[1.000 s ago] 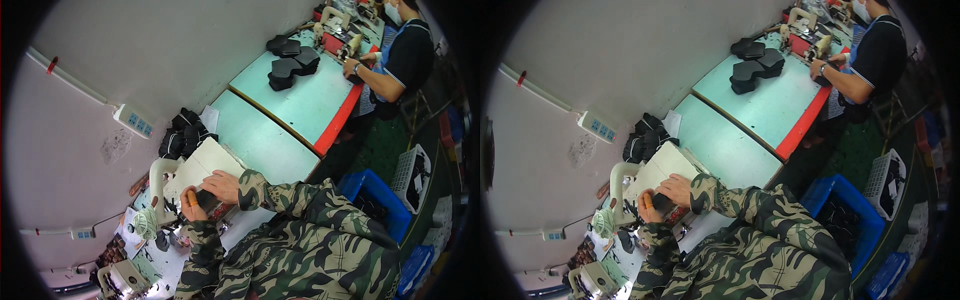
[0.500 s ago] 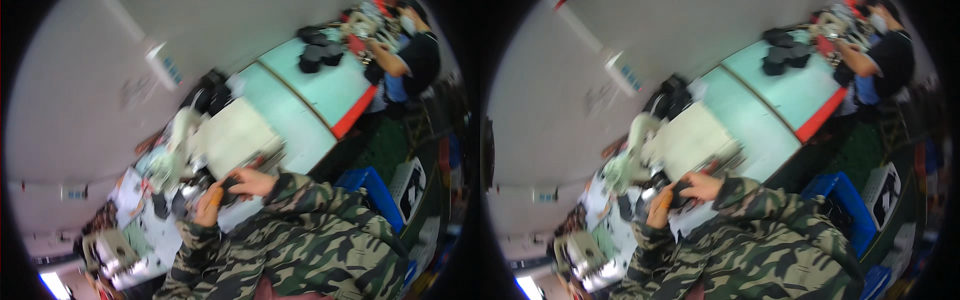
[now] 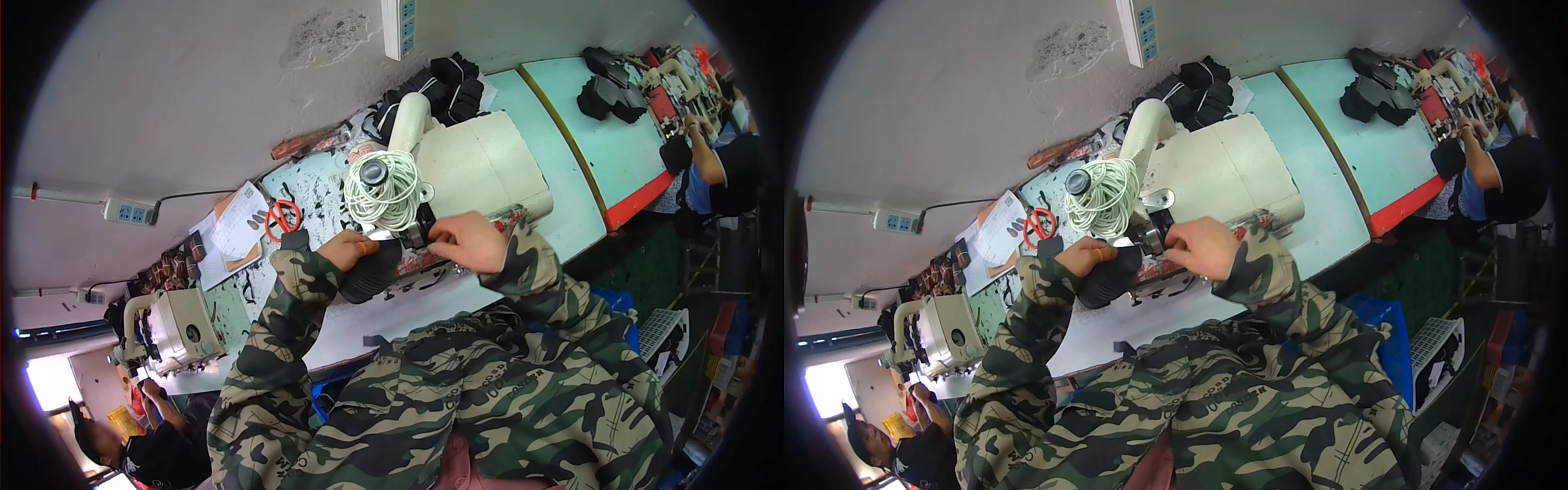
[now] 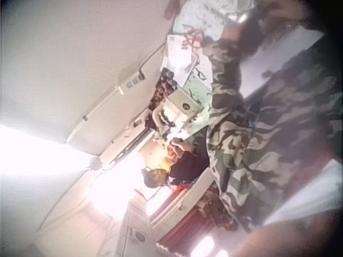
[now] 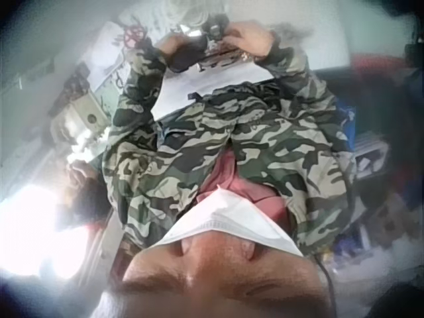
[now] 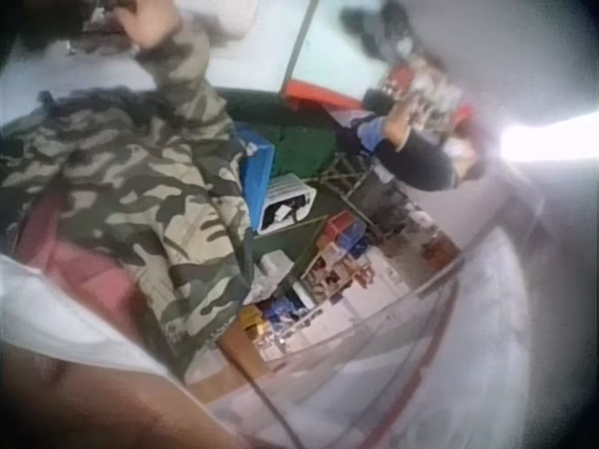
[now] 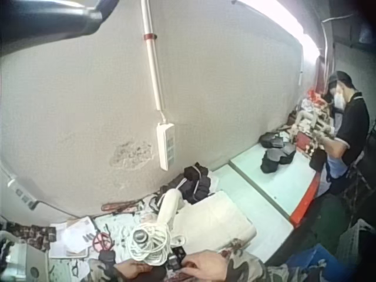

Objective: The person handles shoe material pieces by hand, aligning them and feeding them through a skiving machine.

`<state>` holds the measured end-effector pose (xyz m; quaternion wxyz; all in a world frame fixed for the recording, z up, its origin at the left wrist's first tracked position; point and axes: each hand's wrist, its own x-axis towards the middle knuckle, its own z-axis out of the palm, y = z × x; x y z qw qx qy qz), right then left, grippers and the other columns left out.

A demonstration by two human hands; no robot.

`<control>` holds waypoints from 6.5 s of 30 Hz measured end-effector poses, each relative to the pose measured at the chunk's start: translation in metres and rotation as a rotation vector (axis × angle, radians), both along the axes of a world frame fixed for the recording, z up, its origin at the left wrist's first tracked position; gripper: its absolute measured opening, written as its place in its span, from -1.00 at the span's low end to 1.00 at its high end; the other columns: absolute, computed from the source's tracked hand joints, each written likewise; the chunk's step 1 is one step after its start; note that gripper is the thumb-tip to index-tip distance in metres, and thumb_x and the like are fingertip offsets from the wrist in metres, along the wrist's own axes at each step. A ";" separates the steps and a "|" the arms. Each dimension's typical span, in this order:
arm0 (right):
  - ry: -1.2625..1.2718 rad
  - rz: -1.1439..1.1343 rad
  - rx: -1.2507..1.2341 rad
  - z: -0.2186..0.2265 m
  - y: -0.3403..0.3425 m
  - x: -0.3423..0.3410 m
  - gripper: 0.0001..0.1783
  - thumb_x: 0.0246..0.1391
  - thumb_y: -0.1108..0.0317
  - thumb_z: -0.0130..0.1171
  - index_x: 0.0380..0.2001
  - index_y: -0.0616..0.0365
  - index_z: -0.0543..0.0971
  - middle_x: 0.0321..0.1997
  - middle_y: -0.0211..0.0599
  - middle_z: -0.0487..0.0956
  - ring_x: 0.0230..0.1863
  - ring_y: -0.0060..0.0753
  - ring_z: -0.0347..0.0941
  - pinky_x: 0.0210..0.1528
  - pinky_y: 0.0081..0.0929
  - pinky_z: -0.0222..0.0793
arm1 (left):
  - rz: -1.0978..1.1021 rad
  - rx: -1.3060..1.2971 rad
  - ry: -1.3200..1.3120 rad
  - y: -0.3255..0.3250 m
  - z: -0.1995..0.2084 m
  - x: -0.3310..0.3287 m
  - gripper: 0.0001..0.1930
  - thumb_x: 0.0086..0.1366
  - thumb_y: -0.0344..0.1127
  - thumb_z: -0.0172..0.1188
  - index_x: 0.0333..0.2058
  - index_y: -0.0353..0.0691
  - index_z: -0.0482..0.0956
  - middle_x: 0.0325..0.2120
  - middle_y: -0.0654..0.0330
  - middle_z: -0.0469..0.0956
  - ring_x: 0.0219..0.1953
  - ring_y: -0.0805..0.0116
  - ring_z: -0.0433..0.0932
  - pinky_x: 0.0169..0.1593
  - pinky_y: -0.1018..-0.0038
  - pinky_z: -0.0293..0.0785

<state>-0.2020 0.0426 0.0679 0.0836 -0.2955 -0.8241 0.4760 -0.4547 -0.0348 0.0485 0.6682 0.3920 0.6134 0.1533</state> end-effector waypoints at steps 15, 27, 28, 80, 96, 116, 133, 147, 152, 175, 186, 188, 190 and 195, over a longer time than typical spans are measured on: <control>-0.105 0.344 0.144 0.015 0.019 -0.011 -0.74 -0.17 0.31 0.23 -0.33 0.12 0.55 -0.34 -0.14 0.51 -0.23 -0.03 0.44 -0.16 -0.19 0.36 | -0.151 0.655 0.153 -0.009 -0.005 -0.006 -0.71 0.13 -0.31 0.20 -0.16 -0.28 0.53 -0.20 0.12 0.54 -0.17 0.27 0.47 -0.04 0.38 0.34; -0.168 0.280 0.367 0.014 0.012 -0.012 -0.70 -0.14 0.33 0.21 -0.26 0.13 0.50 -0.32 -0.18 0.51 -0.16 -0.01 0.41 -0.09 -0.17 0.32 | -0.150 0.488 0.026 -0.010 0.032 0.004 -0.66 0.14 -0.45 0.18 -0.06 -0.25 0.48 -0.20 0.19 0.53 -0.13 0.40 0.44 0.03 0.47 0.30; -0.229 0.249 0.357 0.018 0.010 -0.008 -0.70 -0.14 0.32 0.21 -0.26 0.13 0.50 -0.32 -0.17 0.51 -0.16 -0.01 0.41 -0.09 -0.17 0.32 | -0.125 0.378 -0.048 -0.009 0.039 0.004 -0.68 0.12 -0.47 0.19 -0.10 -0.26 0.50 -0.24 0.21 0.53 -0.17 0.41 0.44 0.00 0.47 0.32; -0.146 0.346 0.311 0.022 0.017 -0.016 -0.67 -0.12 0.29 0.22 -0.27 0.20 0.48 -0.31 -0.18 0.49 -0.13 -0.06 0.39 -0.09 -0.16 0.31 | -0.131 0.321 -0.056 0.016 0.002 -0.006 -0.75 0.11 -0.53 0.19 -0.18 -0.29 0.51 -0.36 0.25 0.51 -0.26 0.42 0.44 -0.07 0.47 0.35; -0.383 0.306 0.307 0.027 0.015 -0.009 -0.58 -0.21 0.25 0.29 -0.27 0.24 0.47 -0.22 -0.15 0.46 -0.13 -0.07 0.33 -0.07 -0.24 0.27 | -0.134 0.220 -0.116 0.016 0.027 0.003 -0.76 0.12 -0.52 0.18 -0.19 -0.29 0.51 -0.39 0.25 0.51 -0.32 0.43 0.44 -0.14 0.47 0.36; -0.252 0.297 0.343 0.023 0.020 -0.009 -0.62 -0.24 0.28 0.26 -0.30 0.22 0.48 -0.31 -0.12 0.49 -0.16 -0.02 0.38 -0.11 -0.17 0.32 | -0.130 0.157 -0.088 0.009 0.028 0.002 -0.77 0.14 -0.51 0.16 -0.19 -0.28 0.50 -0.42 0.25 0.52 -0.39 0.44 0.45 -0.24 0.49 0.38; -0.183 0.300 0.339 0.021 0.020 -0.004 -0.53 -0.23 0.25 0.28 -0.21 0.25 0.45 -0.31 -0.11 0.52 -0.18 -0.03 0.39 -0.10 -0.19 0.32 | -0.110 0.139 -0.067 0.003 0.033 0.000 -0.79 0.15 -0.51 0.15 -0.19 -0.28 0.49 -0.45 0.24 0.52 -0.46 0.45 0.46 -0.33 0.50 0.39; -0.175 0.358 0.339 0.028 0.022 -0.003 -0.53 -0.21 0.27 0.26 -0.19 0.25 0.43 -0.29 -0.09 0.51 -0.17 -0.01 0.39 -0.11 -0.18 0.31 | -0.101 0.147 -0.024 0.011 0.036 0.004 -0.79 0.16 -0.50 0.14 -0.20 -0.28 0.48 -0.47 0.24 0.52 -0.51 0.46 0.46 -0.40 0.50 0.40; -0.219 0.264 0.251 0.024 0.021 -0.002 -0.57 -0.22 0.28 0.25 -0.23 0.25 0.46 -0.27 -0.07 0.49 -0.14 -0.01 0.37 -0.09 -0.19 0.30 | -0.112 0.117 -0.035 0.007 0.037 0.004 -0.80 0.16 -0.50 0.14 -0.20 -0.28 0.48 -0.48 0.24 0.52 -0.53 0.46 0.46 -0.42 0.51 0.41; -0.099 0.322 0.114 0.015 0.031 0.007 -0.50 -0.21 0.29 0.24 -0.15 0.30 0.44 -0.25 -0.04 0.48 -0.11 0.01 0.36 -0.03 -0.18 0.28 | -0.014 0.163 0.179 0.021 0.038 0.024 -0.80 0.19 -0.39 0.12 -0.19 -0.24 0.50 -0.57 0.19 0.52 -0.67 0.46 0.47 -0.64 0.51 0.37; -0.244 -0.087 0.574 0.039 0.045 0.037 -0.35 -0.26 0.36 0.32 0.00 0.19 0.35 -0.23 -0.17 0.45 -0.17 -0.05 0.36 -0.10 -0.22 0.28 | 0.037 0.808 0.398 -0.009 0.059 0.143 -0.45 0.18 -0.21 0.20 0.10 -0.29 0.27 -0.26 -0.08 0.51 -0.19 0.03 0.51 -0.09 0.30 0.43; -0.183 -0.137 0.562 0.026 0.047 0.046 -0.34 -0.30 0.41 0.32 -0.01 0.16 0.36 -0.21 -0.23 0.44 -0.14 -0.13 0.35 -0.11 -0.25 0.30 | 0.188 1.036 0.435 0.021 0.039 0.170 -0.38 0.15 -0.18 0.23 0.14 -0.28 0.23 -0.10 -0.17 0.45 -0.03 -0.08 0.45 0.00 0.28 0.39; -0.061 -0.189 0.556 0.008 0.045 0.057 -0.34 -0.29 0.44 0.31 -0.01 0.18 0.35 -0.19 -0.20 0.44 -0.12 -0.10 0.35 -0.09 -0.26 0.30 | 0.501 1.215 0.628 0.054 0.014 0.181 -0.39 0.20 -0.21 0.17 0.15 -0.35 0.20 0.05 -0.17 0.32 0.07 -0.12 0.34 0.09 0.26 0.31; 0.209 -0.286 0.551 -0.015 0.044 0.067 -0.40 -0.29 0.58 0.18 -0.03 0.21 0.37 -0.12 -0.08 0.41 -0.05 0.01 0.31 -0.01 -0.26 0.28 | 0.421 0.921 0.369 0.078 -0.011 0.191 -0.46 0.32 -0.21 0.02 0.17 -0.39 0.17 0.04 -0.21 0.33 0.08 -0.09 0.37 0.12 0.31 0.28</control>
